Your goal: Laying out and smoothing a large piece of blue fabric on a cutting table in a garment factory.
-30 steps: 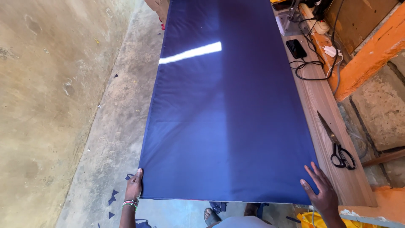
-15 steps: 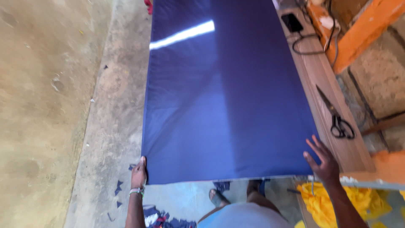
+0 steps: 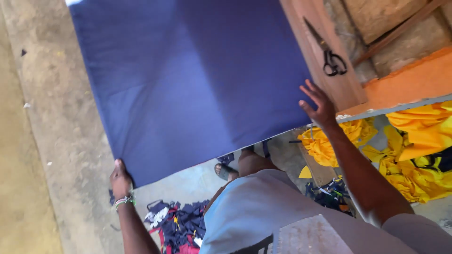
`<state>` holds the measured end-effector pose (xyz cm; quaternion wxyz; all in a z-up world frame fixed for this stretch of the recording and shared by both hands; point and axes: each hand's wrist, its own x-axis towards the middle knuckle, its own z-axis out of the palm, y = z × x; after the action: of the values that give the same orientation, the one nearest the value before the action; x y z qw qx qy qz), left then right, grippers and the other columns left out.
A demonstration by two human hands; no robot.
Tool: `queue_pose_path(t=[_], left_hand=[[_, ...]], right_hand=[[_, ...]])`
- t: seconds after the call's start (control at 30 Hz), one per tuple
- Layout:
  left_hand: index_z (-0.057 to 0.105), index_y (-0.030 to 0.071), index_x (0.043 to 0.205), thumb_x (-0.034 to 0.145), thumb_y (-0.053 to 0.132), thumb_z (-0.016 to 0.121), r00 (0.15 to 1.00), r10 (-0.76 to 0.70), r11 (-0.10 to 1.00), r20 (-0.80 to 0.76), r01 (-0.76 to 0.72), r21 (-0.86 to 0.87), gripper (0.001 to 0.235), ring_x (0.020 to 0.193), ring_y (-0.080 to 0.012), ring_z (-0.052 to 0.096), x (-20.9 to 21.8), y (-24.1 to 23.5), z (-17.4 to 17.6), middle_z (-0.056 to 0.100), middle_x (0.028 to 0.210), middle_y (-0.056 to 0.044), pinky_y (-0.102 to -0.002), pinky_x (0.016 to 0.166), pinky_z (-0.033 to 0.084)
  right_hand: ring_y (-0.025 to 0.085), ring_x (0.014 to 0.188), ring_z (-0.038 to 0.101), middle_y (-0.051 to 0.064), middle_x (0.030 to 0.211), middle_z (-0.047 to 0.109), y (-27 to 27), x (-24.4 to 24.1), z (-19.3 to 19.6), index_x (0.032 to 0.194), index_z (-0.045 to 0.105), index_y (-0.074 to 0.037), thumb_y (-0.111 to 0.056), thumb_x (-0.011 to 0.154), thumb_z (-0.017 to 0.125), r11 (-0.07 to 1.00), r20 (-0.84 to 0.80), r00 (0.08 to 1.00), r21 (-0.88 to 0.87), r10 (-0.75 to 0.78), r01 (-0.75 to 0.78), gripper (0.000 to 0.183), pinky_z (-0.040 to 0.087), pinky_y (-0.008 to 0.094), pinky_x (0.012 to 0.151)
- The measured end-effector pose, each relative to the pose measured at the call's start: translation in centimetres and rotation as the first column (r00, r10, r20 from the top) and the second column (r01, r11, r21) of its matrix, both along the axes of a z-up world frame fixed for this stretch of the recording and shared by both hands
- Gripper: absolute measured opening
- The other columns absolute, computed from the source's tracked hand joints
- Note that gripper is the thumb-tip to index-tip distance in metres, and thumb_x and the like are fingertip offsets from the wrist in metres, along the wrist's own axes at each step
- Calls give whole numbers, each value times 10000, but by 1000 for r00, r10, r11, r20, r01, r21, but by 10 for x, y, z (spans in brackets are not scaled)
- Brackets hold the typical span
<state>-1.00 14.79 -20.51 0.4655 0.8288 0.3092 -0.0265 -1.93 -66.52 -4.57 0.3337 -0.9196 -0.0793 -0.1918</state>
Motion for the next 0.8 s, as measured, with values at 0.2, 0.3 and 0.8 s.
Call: queue_pose_path(t=[0.2, 0.3, 0.8], left_hand=[[497, -27, 807, 1215, 459, 406, 995, -90, 994, 52, 87, 65, 642, 737, -218, 315, -6, -54, 87, 373, 721, -93, -450, 675, 289], [682, -70, 1061, 1218, 443, 393, 986, -148, 983, 74, 138, 120, 610, 759, -263, 374, -8, -41, 70, 489, 770, -179, -479, 715, 335], [597, -43, 1438, 971, 524, 564, 926, -14, 999, -377, 28, 31, 736, 1442, -250, 446, 15, -46, 139, 550, 1498, -242, -367, 1207, 302]], right_hand=[[312, 1476, 462, 109, 1645, 425, 15, -5, 35, 1495, 548, -109, -344, 1028, 585, 999, -205, 978, -17, -38, 35, 525, 441, 515, 1130], [261, 1427, 510, 33, 1604, 490, 17, 0, 62, 1448, 605, -168, -341, 1015, 593, 990, -350, 932, 57, -99, 126, 466, 426, 460, 1125], [344, 1455, 452, 177, 1470, 594, 21, 172, 19, 1411, 625, -48, -230, 1025, 626, 994, -135, 989, 81, -63, 74, 427, 353, 479, 1185]])
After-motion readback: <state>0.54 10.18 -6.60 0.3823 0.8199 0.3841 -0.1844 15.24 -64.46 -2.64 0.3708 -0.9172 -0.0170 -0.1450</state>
